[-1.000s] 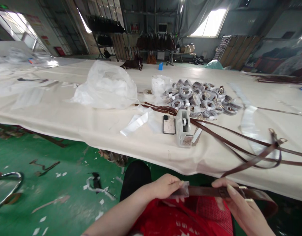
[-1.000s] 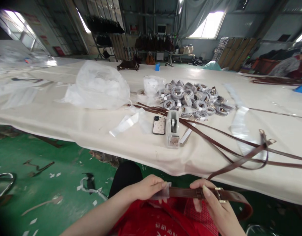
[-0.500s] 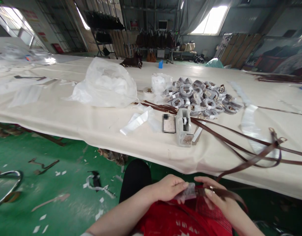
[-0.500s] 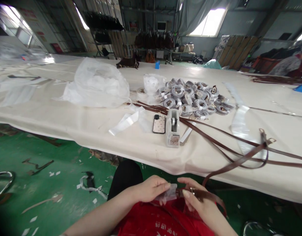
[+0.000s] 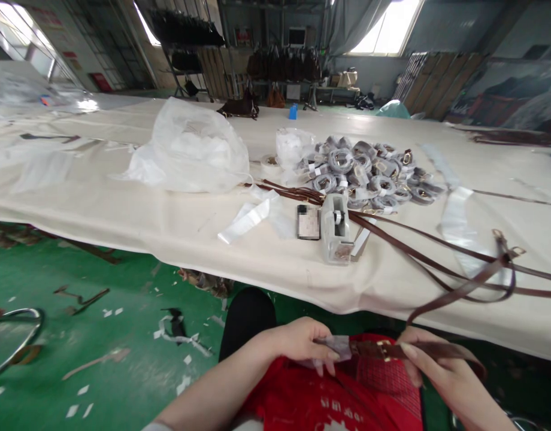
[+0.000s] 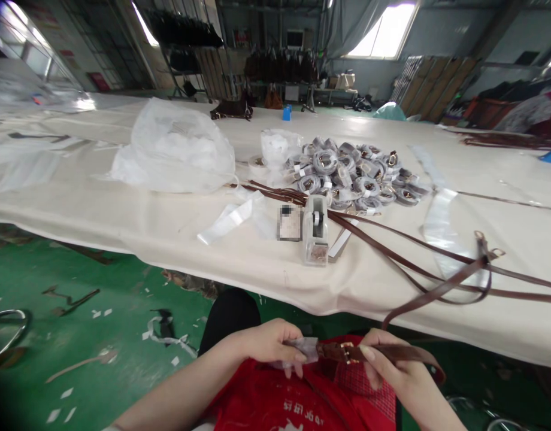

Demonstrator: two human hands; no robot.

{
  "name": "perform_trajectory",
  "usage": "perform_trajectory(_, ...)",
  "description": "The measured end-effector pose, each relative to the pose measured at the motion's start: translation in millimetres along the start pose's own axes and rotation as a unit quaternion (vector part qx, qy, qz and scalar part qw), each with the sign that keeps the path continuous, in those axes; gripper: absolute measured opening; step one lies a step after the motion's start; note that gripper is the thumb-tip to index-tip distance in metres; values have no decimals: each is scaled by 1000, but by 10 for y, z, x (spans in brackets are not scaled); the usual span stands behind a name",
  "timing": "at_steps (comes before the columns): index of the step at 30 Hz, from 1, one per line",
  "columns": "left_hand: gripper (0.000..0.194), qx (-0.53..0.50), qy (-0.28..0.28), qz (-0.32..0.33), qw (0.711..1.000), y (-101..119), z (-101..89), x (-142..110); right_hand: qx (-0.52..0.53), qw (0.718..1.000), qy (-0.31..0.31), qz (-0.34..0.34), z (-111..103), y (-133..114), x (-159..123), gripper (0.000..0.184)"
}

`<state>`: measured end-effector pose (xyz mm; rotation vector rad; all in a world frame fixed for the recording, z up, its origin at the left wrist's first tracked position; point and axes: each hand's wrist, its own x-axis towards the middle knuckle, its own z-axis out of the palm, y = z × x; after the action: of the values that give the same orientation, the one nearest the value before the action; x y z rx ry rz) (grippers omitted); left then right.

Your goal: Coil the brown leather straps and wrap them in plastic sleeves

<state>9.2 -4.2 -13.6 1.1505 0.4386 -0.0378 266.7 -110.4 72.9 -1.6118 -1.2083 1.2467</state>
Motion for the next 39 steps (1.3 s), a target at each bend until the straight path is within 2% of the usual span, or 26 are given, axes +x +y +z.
perform_trajectory(5, 55, -26, -23, 50, 998, 62, -80, -81, -7, 1000, 26, 11, -56, 51, 25, 46)
perform_trajectory(11, 54, -1, -49, 18, 999, 120, -79, -80, -19, 1000, 15, -14, -76, 74, -2, 41)
perform_trajectory(17, 58, -47, -58, 35, 997, 137, 0, -18, -21, 1000, 9, -6, 9, 6, 8, 41)
perform_trajectory(23, 59, -37, -71, 35, 996, 147, 15, -9, -22, 1000, 1, -8, 147, -17, 39, 42)
perform_trajectory(33, 52, -19, -26, 21, 999, 48, -17, -3, -45, 998, -32, -25, 310, 44, 89, 34)
perform_trajectory(36, 53, -4, 1, 35, 999, 32, 10, 10, -31, 999, -43, -14, 394, 55, 103, 33)
perform_trajectory(39, 52, -32, 18, 59, 998, 22, 33, 37, -13, 999, -31, -2, 462, 50, 111, 34)
